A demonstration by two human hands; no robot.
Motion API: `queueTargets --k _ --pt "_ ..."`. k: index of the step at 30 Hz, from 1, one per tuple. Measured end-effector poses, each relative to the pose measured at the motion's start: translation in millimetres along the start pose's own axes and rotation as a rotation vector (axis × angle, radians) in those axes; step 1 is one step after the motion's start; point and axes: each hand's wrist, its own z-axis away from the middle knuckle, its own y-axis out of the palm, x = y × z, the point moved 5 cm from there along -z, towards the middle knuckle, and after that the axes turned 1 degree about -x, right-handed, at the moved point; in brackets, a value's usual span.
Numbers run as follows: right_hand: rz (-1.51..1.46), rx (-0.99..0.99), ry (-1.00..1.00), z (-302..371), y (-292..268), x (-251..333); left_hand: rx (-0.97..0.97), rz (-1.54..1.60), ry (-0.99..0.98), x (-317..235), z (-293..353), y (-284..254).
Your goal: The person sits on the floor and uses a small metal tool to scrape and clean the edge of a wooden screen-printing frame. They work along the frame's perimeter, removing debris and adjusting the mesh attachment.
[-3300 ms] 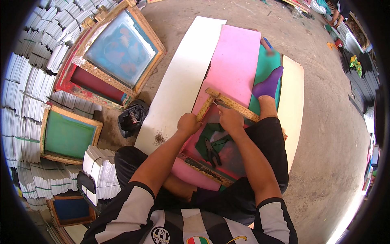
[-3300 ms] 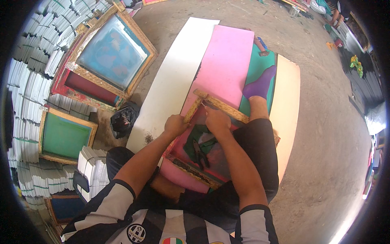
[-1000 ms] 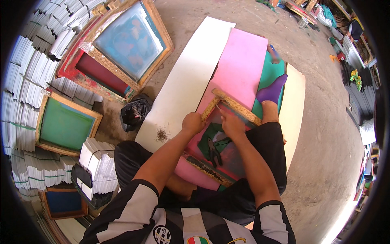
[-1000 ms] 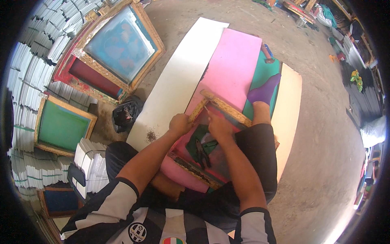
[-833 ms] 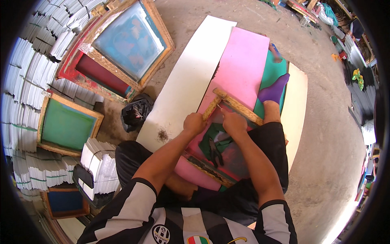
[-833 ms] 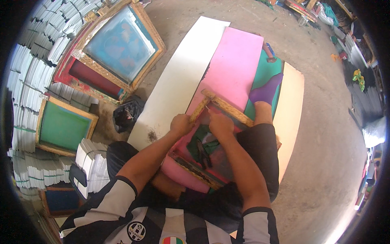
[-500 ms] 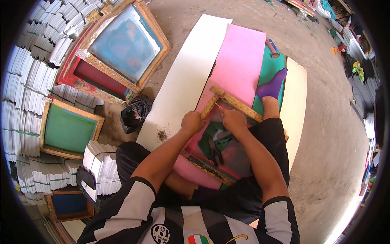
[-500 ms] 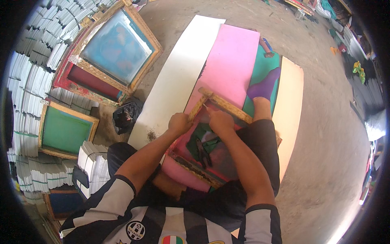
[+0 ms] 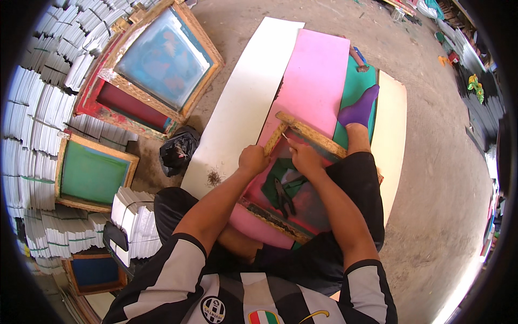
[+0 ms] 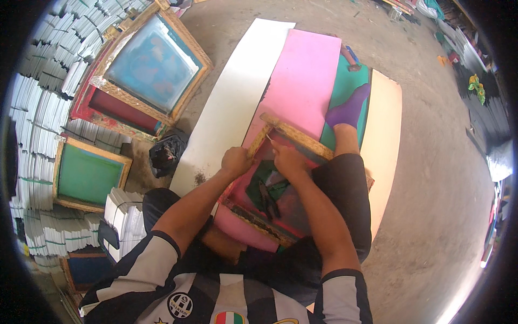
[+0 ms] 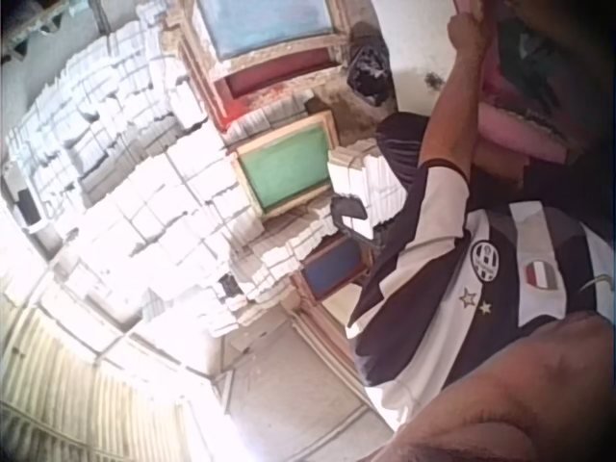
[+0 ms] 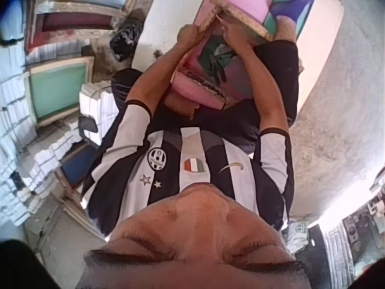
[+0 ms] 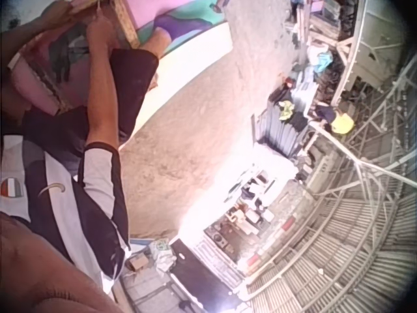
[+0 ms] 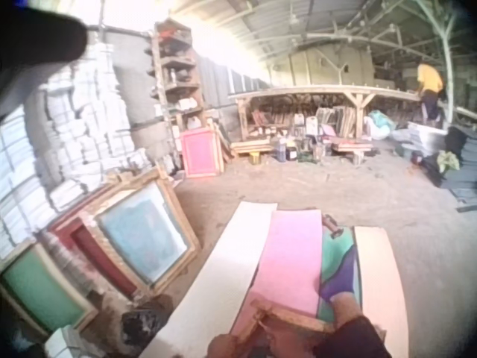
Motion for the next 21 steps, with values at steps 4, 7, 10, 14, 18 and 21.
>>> queueTargets --k 4,7,10,14,18,21 --pt "-0.624 0.248 0.396 1.0 7.0 -5.3 0.038 -0.008 -0.026 6.7 0.4 3.0" --pt "-0.405 0.07 0.076 -4.4 5.9 -17.1 0.027 0.037 0.011 0.8 -1.9 0.5" --pt "0.06 0.144 0.118 5.1 -16.2 18.8 0.012 0.013 -0.009 13.1 0.7 4.6" --pt "-0.377 0.126 0.259 -2.7 4.2 -17.2 0.009 0.027 0.032 6.2 -2.1 3.7" --pt "-0.768 0.326 0.688 8.3 -11.4 13.4 -0.003 0.054 0.014 11.9 0.3 7.9" --pt "-0.399 0.079 0.223 6.7 -9.0 -2.2 -0.005 0.085 0.014 3.2 0.7 4.6"
